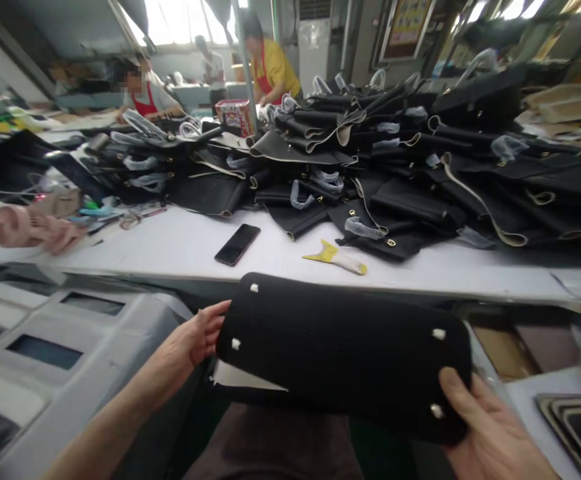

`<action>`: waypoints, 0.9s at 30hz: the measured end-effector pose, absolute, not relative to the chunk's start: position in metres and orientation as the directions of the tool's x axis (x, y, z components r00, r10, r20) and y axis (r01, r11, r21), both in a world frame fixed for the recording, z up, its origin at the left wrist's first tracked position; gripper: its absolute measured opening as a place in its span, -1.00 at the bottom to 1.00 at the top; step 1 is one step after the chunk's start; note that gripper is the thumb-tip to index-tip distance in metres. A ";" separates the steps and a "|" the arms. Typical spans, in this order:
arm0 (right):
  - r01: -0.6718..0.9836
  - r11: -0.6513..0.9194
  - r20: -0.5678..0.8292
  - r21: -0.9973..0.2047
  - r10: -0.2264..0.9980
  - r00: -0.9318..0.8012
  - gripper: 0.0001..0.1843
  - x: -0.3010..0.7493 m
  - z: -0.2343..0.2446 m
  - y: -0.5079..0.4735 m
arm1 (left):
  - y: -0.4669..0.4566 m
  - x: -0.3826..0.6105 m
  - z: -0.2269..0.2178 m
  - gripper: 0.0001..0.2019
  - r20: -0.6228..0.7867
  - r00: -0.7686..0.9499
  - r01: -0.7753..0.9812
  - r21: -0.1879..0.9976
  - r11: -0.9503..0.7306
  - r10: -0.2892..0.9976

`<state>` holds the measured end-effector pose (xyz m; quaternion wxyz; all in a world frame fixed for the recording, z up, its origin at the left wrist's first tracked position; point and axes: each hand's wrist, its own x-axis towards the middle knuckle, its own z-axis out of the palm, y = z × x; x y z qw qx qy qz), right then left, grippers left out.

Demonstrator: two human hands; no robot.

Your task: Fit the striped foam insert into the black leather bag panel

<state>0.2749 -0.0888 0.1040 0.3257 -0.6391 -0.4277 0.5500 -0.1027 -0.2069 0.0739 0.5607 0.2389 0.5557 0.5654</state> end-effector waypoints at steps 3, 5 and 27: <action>0.005 -0.677 -0.676 -0.736 0.735 -0.058 -0.24 0.247 0.086 -0.105 | -0.219 -0.096 0.065 -0.57 -0.443 -0.233 -0.461 0.834 0.303 0.866; -0.014 -0.750 -0.748 -0.661 0.660 -0.069 -0.23 0.237 0.077 -0.108 | -0.225 -0.094 0.056 -0.67 -0.462 -0.286 -0.447 0.839 0.309 0.840; 0.156 -0.717 -0.724 -0.679 0.690 0.017 0.01 0.204 0.060 -0.049 | -0.213 -0.123 0.021 -0.43 -0.364 -0.448 -0.034 0.920 0.391 0.817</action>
